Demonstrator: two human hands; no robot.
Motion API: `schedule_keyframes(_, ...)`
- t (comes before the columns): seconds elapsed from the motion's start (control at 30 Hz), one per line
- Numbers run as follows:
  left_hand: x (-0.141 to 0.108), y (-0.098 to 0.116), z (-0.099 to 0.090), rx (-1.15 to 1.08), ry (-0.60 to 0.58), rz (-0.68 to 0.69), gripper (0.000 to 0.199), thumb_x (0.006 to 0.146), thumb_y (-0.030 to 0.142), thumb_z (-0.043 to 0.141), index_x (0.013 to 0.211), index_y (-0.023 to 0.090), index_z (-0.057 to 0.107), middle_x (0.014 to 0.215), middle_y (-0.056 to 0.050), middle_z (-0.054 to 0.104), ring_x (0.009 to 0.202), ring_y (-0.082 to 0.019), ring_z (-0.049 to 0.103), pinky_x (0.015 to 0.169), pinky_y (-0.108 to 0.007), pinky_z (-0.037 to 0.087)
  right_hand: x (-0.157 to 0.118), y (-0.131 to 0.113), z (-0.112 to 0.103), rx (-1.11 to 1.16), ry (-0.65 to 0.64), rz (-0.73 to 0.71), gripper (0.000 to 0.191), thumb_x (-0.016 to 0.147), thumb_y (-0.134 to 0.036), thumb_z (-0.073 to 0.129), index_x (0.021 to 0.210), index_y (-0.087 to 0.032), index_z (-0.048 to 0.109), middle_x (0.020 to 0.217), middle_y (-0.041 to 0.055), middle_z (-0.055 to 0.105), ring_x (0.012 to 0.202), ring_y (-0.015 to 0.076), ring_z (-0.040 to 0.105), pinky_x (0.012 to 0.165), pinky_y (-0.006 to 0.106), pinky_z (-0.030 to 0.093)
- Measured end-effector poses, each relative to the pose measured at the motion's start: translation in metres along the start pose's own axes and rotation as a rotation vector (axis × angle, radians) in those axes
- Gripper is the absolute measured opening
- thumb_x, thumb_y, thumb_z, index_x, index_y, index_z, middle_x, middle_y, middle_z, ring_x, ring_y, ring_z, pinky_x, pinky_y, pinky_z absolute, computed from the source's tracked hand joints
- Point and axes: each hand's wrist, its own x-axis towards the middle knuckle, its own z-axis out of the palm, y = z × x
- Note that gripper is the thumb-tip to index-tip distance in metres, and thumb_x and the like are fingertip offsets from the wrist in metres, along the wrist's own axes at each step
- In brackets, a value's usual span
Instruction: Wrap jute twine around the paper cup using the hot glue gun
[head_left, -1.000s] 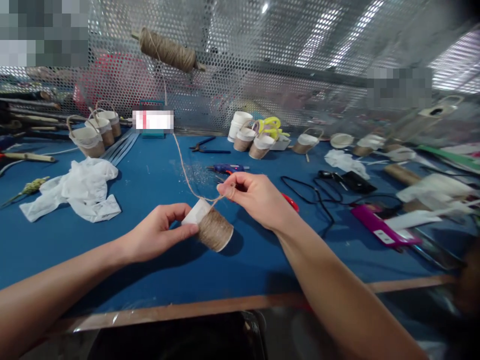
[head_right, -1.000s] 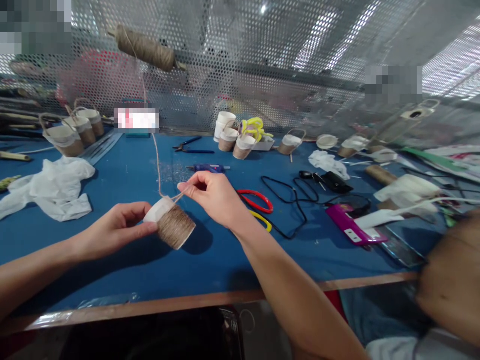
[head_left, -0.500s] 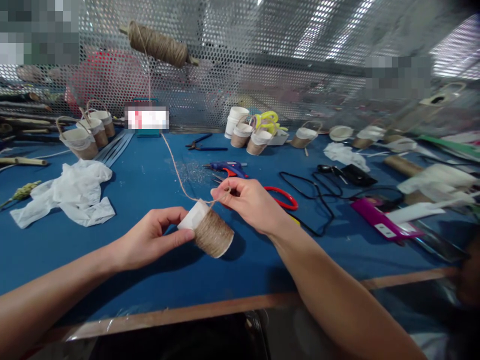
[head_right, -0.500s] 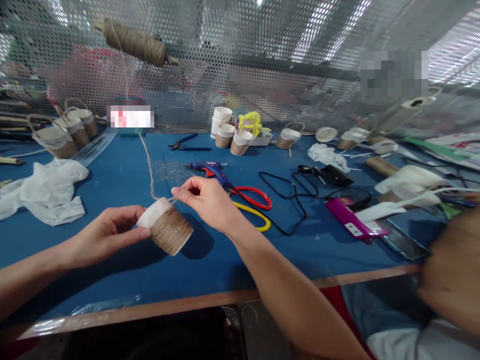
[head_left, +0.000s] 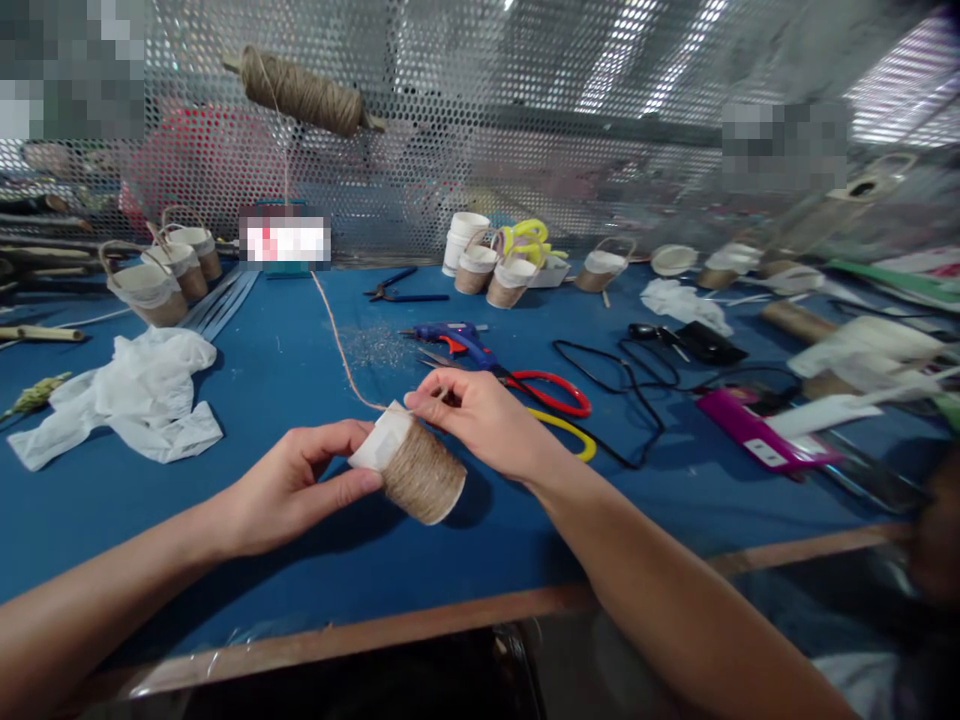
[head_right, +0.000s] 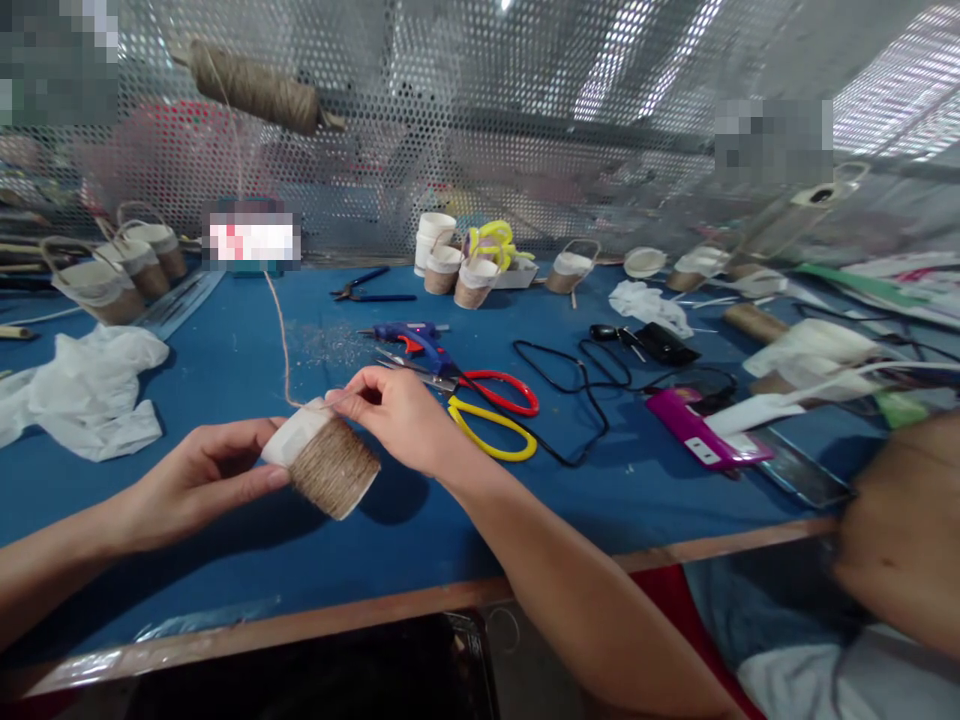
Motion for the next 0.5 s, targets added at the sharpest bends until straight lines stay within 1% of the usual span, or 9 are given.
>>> schedule_keyframes(0.17,0.0006,-0.0003,-0.0001,-0.028,-0.006,0.031,0.008,0.083,0.019,0.052,0.078,0.016,0.057,0.091,-0.003,0.060,0.085,-0.014,0.053,0.080,-0.026,0.041,-0.0026,-0.0026,0.0035,-0.010,-0.036,0.046,0.021,0.083,-0.035,0.051,0.071,-0.017,0.050,0.061,-0.0036,0.048,0.055,0.0093,0.042,0.051,0.024,0.032)
schedule_keyframes(0.33,0.0013,-0.0023,-0.0009,0.000,0.001,0.045,0.008,0.083,0.019,0.051,0.080,0.015,0.057,0.090,-0.003,0.060,0.084,-0.014,0.054,0.079,-0.025,0.041,-0.0041,-0.0038,0.0064,-0.087,-0.045,0.030,0.021,0.088,-0.032,0.044,0.072,-0.019,0.045,0.067,-0.0019,0.048,0.062,0.0110,0.044,0.058,0.025,0.034)
schedule_keyframes(0.4,0.0015,-0.0030,-0.0016,0.031,0.004,0.039,0.009,0.083,0.020,0.051,0.081,0.015,0.058,0.089,-0.004,0.060,0.083,-0.014,0.054,0.078,-0.025,0.042,-0.0038,-0.0022,0.0077,-0.119,-0.032,0.013,0.022,0.089,-0.033,0.042,0.071,-0.019,0.044,0.067,-0.0018,0.047,0.064,0.0116,0.044,0.060,0.026,0.035)
schedule_keyframes(0.5,0.0027,-0.0027,-0.0037,0.082,-0.002,0.020,0.012,0.084,0.022,0.050,0.084,0.014,0.059,0.091,-0.005,0.061,0.085,-0.015,0.055,0.080,-0.027,0.043,-0.0029,0.0018,0.0093,-0.159,0.020,-0.024,0.024,0.089,-0.035,0.040,0.071,-0.020,0.042,0.065,-0.0028,0.045,0.061,0.0114,0.043,0.058,0.026,0.034)
